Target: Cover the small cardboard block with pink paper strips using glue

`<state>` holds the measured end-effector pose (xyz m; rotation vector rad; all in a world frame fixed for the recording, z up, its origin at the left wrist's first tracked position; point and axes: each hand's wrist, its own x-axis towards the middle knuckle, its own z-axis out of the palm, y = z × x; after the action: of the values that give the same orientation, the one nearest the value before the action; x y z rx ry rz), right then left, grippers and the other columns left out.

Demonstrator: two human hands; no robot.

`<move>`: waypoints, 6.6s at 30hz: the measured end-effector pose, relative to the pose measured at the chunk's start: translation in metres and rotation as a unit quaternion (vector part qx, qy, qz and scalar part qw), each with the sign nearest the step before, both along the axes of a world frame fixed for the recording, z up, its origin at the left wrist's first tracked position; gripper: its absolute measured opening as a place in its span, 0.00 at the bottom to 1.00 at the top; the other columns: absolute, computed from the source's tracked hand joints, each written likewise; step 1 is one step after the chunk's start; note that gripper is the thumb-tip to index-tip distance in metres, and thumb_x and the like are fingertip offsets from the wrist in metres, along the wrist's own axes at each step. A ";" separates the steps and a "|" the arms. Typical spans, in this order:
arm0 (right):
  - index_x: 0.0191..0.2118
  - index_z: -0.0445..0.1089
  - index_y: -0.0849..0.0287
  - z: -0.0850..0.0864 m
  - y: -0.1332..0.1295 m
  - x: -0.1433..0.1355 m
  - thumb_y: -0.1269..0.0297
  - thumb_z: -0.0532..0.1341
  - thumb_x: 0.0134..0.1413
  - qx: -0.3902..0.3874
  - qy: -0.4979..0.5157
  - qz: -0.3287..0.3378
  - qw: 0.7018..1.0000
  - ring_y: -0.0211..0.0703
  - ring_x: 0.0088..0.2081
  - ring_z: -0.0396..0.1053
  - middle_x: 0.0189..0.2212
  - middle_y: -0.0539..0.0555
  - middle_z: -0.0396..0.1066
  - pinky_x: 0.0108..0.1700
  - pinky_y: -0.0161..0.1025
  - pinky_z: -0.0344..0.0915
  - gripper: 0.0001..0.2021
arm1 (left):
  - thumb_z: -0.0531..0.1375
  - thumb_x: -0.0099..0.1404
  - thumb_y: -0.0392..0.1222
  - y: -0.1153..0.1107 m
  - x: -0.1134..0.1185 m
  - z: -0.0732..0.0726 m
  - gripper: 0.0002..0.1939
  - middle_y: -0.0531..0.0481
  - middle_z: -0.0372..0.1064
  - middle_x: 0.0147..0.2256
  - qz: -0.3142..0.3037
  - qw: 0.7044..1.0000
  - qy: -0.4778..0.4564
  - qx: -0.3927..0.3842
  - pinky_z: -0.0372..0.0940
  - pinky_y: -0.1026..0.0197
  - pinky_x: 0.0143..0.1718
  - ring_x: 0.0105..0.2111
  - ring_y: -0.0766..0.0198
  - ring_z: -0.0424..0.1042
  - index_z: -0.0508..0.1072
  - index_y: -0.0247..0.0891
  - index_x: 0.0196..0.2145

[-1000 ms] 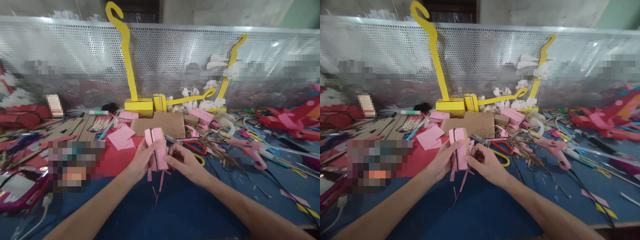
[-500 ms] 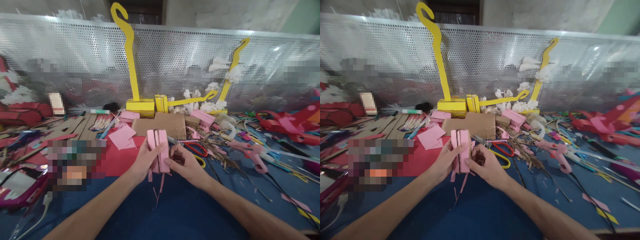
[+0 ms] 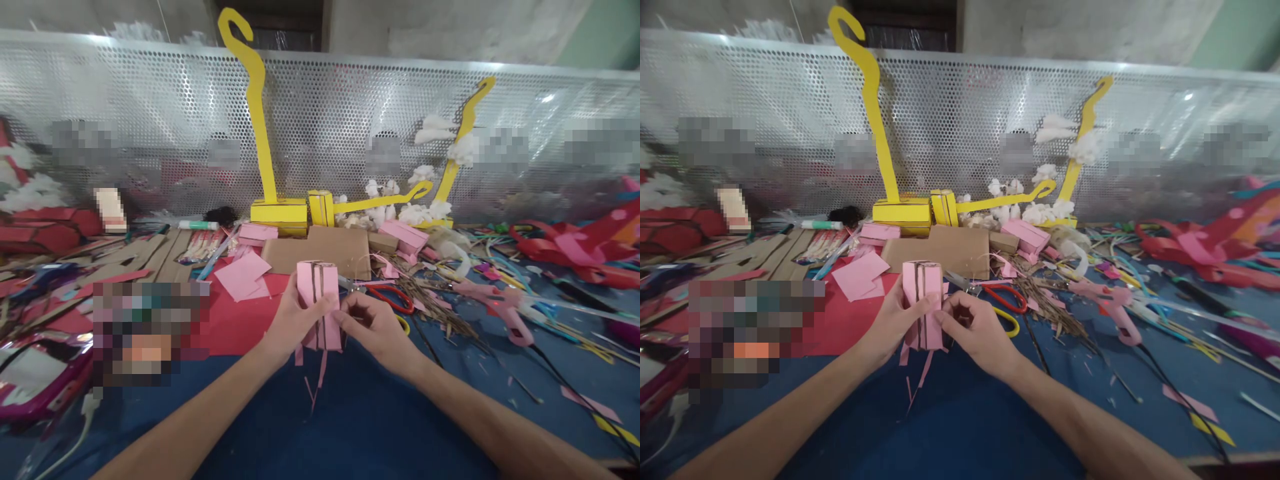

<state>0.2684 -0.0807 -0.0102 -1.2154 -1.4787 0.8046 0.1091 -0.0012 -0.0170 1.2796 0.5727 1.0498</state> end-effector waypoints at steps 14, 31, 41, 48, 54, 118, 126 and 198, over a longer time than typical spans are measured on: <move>0.31 0.66 0.57 -0.002 0.002 0.003 0.50 0.65 0.61 0.005 -0.030 -0.025 0.999 0.37 0.27 0.58 0.25 0.47 0.62 0.29 0.36 0.58 0.16 | 0.70 0.61 0.51 -0.001 0.000 0.000 0.30 0.41 0.72 0.51 -0.010 1.000 0.011 0.007 0.71 0.52 0.48 0.46 0.55 0.75 0.65 0.39 0.55; 0.31 0.66 0.57 -0.003 0.003 0.007 0.51 0.66 0.60 -0.011 -0.035 -0.012 0.999 0.37 0.27 0.59 0.25 0.46 0.64 0.30 0.36 0.57 0.16 | 0.71 0.60 0.50 -0.002 0.000 0.004 0.33 0.41 0.73 0.47 0.012 1.000 0.018 -0.007 0.71 0.54 0.44 0.44 0.55 0.76 0.63 0.39 0.57; 0.31 0.66 0.57 -0.005 0.003 0.008 0.52 0.66 0.61 -0.019 -0.041 -0.001 0.999 0.37 0.26 0.59 0.25 0.46 0.64 0.29 0.35 0.56 0.16 | 0.71 0.59 0.50 -0.001 0.001 0.003 0.33 0.42 0.73 0.47 0.013 1.000 0.026 -0.011 0.72 0.53 0.45 0.45 0.55 0.76 0.62 0.39 0.56; 0.31 0.66 0.58 -0.004 0.004 0.009 0.52 0.66 0.61 -0.028 -0.039 0.001 0.999 0.35 0.26 0.58 0.25 0.46 0.64 0.29 0.35 0.55 0.16 | 0.71 0.59 0.51 -0.001 0.000 0.002 0.33 0.43 0.74 0.47 0.013 0.999 0.035 -0.005 0.72 0.51 0.47 0.46 0.54 0.75 0.64 0.40 0.56; 0.31 0.66 0.57 -0.002 0.003 0.006 0.50 0.64 0.62 -0.026 -0.042 0.004 0.999 0.37 0.27 0.61 0.25 0.47 0.65 0.29 0.35 0.58 0.16 | 0.69 0.62 0.51 0.003 -0.001 -0.005 0.35 0.41 0.73 0.50 -0.006 1.000 0.024 0.008 0.71 0.51 0.50 0.48 0.54 0.75 0.61 0.40 0.61; 0.31 0.62 0.55 0.066 -0.037 0.118 0.41 0.50 0.68 -0.009 -0.208 -0.147 0.967 0.41 0.28 0.64 0.27 0.52 0.68 0.33 0.38 0.63 0.23 | 0.70 0.61 0.50 0.013 -0.028 0.018 0.21 0.37 0.81 0.38 0.008 0.975 -0.004 -0.224 0.77 0.59 0.31 0.31 0.56 0.81 0.78 0.33 0.46; 0.29 0.64 0.57 0.030 0.007 0.061 0.37 0.53 0.64 -0.020 -0.142 -0.035 0.989 0.39 0.27 0.59 0.24 0.49 0.63 0.30 0.37 0.60 0.26 | 0.70 0.60 0.52 0.023 -0.032 0.014 0.19 0.38 0.81 0.32 0.003 0.979 0.034 -0.199 0.74 0.61 0.28 0.25 0.58 0.79 0.79 0.32 0.39; 0.20 0.48 0.55 0.011 -0.011 0.060 0.40 0.49 0.67 -0.046 -0.272 -0.034 0.961 0.33 0.22 0.42 0.19 0.44 0.43 0.23 0.37 0.40 0.29 | 0.71 0.57 0.57 0.024 -0.035 0.013 0.26 0.37 0.81 0.36 -0.001 0.975 0.062 -0.212 0.73 0.59 0.28 0.25 0.58 0.78 0.78 0.31 0.42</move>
<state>0.3283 -0.0920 0.0010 -1.6364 -1.8370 0.5137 0.0744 0.0230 -0.0035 0.9698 0.8424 0.7937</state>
